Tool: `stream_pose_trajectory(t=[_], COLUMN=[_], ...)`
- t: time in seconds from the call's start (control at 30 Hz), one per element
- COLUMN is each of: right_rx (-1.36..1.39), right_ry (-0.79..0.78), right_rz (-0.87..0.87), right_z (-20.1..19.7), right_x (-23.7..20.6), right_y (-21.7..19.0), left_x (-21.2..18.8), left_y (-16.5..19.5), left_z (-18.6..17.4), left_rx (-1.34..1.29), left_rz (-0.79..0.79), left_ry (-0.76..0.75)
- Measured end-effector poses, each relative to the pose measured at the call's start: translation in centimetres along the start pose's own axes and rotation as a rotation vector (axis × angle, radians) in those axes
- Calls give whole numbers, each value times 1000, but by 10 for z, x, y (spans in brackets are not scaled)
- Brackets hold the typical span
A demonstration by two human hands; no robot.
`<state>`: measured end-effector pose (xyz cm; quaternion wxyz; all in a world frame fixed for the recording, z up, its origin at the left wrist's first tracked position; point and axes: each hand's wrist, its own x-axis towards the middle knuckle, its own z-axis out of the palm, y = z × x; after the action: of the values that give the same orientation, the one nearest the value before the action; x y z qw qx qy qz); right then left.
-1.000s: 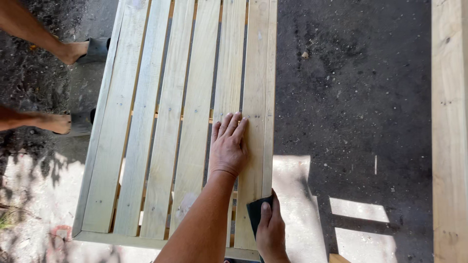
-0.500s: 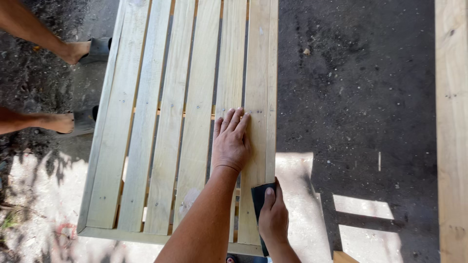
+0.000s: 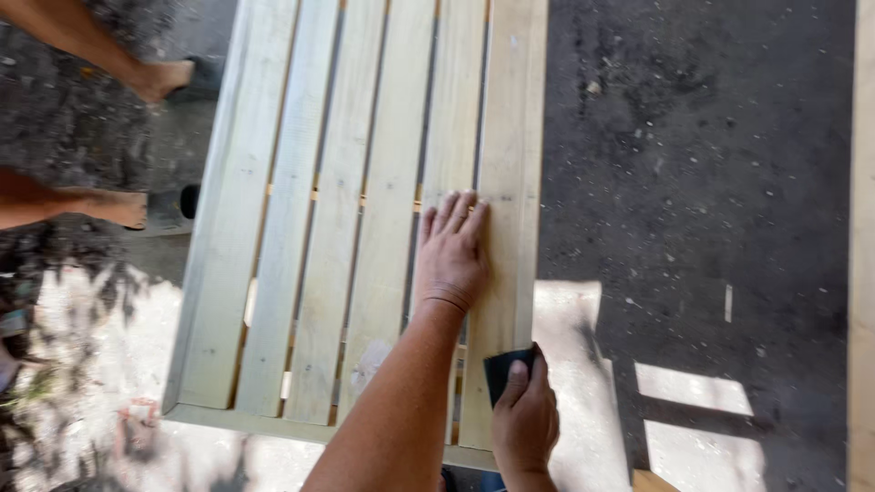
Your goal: The person sands a slatted wooden bench with a sheet of sandpaper, working by hand over the legs, apron, edges, and top slats. They steady the bench with one hand while rubbing the sandpaper along the wood surfaces, moving around the bench to reach different sides.
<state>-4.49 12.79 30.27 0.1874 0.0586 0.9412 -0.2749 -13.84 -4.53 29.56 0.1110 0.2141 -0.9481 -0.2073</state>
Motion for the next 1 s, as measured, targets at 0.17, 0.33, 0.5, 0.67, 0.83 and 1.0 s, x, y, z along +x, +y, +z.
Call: stream_pose_trajectory(t=[0.17, 0.33, 0.5, 0.67, 0.83, 1.0], right_rx=[35, 35, 249, 669, 854, 919], right_ry=[107, 84, -57, -234, -300, -266], right_rz=[-142, -153, -11, 198, 392, 5], right_z=[6, 3, 7, 14, -1, -22], right_x=[78, 84, 17, 63, 89, 44], right_y=[-41, -52, 11, 15, -18, -13], left_x=[-2, -3, -7, -57, -97, -86], left_y=[-1, -4, -3, 12, 24, 26], left_z=[2, 6, 4, -7, -11, -6], left_rx=[-31, -74, -90, -333, -298, -167], left_rz=[8, 18, 36, 46, 135, 209], left_ry=[-3, 45, 124, 150, -2, -80])
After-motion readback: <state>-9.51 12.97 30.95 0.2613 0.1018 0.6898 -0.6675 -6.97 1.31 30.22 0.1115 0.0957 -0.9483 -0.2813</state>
